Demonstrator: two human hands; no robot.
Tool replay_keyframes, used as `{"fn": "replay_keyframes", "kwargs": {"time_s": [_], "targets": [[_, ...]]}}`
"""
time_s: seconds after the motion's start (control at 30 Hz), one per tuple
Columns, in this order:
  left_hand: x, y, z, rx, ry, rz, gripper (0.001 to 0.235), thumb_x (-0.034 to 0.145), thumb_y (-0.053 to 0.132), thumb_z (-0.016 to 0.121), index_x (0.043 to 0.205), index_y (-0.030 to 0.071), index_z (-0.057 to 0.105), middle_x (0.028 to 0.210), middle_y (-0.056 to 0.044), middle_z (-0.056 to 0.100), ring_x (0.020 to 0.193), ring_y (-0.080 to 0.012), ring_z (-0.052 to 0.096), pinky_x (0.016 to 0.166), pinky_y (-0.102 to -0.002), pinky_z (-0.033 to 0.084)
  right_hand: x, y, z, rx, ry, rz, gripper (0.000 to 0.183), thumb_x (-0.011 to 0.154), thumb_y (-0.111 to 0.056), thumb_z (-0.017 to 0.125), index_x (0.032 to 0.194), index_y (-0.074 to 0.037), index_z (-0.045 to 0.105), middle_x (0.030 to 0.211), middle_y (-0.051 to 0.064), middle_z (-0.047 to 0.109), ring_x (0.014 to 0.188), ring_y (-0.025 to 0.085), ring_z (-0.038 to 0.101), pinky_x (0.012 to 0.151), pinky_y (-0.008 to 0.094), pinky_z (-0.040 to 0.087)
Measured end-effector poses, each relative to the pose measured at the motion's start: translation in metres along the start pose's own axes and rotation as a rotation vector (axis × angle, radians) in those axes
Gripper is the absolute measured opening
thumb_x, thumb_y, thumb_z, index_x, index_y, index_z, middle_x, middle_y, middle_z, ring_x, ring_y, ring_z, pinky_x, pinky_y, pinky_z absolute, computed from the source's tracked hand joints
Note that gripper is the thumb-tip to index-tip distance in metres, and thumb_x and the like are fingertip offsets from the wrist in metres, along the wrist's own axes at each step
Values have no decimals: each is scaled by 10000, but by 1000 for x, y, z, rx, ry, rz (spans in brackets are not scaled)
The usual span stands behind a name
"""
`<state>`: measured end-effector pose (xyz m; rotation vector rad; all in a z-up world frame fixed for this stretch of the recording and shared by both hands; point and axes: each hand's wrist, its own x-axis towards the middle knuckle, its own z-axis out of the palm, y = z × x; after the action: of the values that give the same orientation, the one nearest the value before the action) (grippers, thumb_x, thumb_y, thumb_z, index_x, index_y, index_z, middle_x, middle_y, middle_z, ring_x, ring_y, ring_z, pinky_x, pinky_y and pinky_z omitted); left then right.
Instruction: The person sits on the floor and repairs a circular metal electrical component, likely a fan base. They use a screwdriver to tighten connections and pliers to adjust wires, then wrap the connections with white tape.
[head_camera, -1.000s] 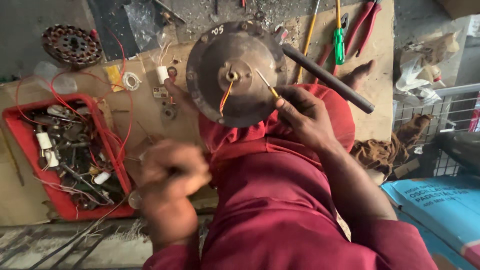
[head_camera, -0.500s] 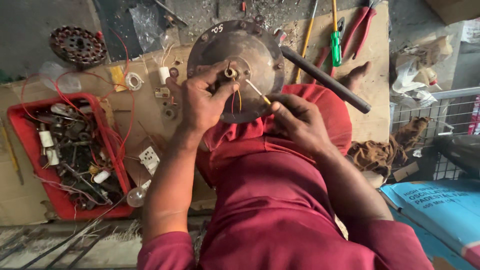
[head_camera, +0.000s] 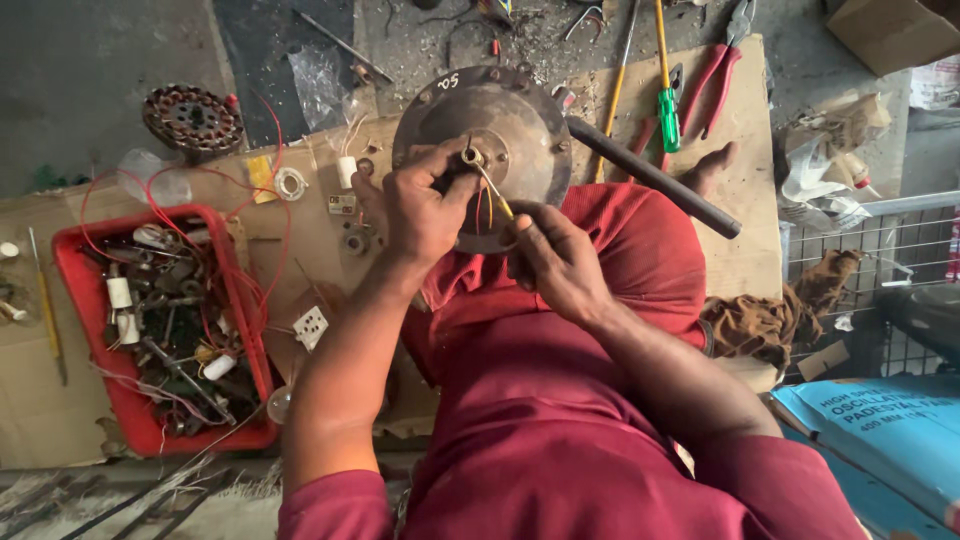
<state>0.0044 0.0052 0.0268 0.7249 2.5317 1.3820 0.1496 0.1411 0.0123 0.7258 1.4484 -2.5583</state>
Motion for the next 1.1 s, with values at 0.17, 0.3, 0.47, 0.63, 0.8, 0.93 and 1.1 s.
{"fn": "replay_keyframes", "kwargs": {"time_s": [0.17,0.3,0.47,0.63,0.8,0.93,1.1], "targets": [[-3,5,7,100,85,14,263,825,103,842,1081,120,789,1010,7,790,999,-149,704,1078,-386,308,-4,10,12,13,41,-71,426,1093,-300,480,1378,12,531,986,61,645,628,92,585,523,248,489],[-3,6,7,121,111,47,228,817,68,857,1037,102,804,950,-9,805,946,-159,721,1080,-399,294,-4,14,17,75,47,-80,406,1097,-291,460,1360,10,532,973,52,628,618,102,587,511,253,489],[-2,3,7,2,94,13,269,839,84,858,1095,93,777,998,-27,790,952,-160,723,978,-298,466,9,-3,7,104,39,-10,372,1081,-268,507,1327,6,563,928,68,674,614,119,611,504,260,491],[1,0,8,-30,52,21,286,845,62,844,1119,76,763,1042,-47,780,994,-177,719,963,-295,508,23,-56,-23,-72,9,87,280,1056,-223,622,1172,31,641,972,77,750,772,93,707,614,240,556],[-1,2,6,73,55,83,347,817,13,859,1150,33,765,1054,-88,792,1000,-209,712,967,-336,475,39,-104,-35,-616,-67,-18,208,954,-177,712,1085,-21,755,873,59,773,686,110,693,590,259,570],[1,1,6,-75,10,62,344,842,-3,824,1177,22,749,1074,-94,784,1012,-196,715,961,-317,518,43,-119,-36,-911,-148,-190,205,898,-175,770,1075,-75,793,805,66,782,682,121,735,625,285,594],[4,4,-2,-122,-40,101,319,881,18,834,1186,9,742,1114,-115,784,1042,-179,736,957,-317,552,55,-124,-43,-1083,-285,-606,193,883,-181,800,1054,-93,811,875,94,778,729,164,737,667,320,591]]}}
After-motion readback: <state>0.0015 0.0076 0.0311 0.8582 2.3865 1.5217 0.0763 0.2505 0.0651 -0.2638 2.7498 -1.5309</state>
